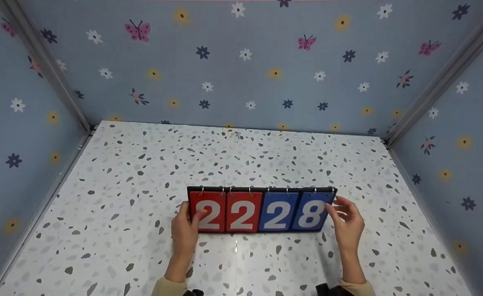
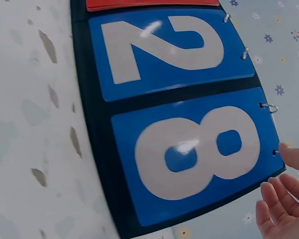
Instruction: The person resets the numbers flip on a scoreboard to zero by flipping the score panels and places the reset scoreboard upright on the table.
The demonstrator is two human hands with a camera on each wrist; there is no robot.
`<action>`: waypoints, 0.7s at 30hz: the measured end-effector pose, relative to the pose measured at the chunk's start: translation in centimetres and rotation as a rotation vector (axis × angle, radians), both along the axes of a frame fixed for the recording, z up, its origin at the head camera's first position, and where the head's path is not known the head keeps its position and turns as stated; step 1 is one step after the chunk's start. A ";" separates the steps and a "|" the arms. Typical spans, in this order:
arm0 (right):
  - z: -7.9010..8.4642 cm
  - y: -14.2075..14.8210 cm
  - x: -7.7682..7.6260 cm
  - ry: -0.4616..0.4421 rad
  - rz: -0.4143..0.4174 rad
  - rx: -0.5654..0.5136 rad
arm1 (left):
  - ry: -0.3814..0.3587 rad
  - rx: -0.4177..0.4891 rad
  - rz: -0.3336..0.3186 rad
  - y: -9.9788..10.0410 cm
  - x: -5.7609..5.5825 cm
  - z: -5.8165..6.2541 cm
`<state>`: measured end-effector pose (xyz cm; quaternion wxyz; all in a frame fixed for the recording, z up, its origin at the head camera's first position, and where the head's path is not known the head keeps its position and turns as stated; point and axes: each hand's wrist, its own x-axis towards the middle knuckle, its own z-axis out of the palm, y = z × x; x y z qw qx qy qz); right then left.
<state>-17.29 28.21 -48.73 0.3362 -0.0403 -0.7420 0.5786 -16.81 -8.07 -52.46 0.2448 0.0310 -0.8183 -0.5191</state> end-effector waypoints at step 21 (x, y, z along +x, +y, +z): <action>-1.9 -2.4 0.2 -0.128 -0.249 0.191 | 0.036 -0.027 0.011 0.0 0.0 -0.2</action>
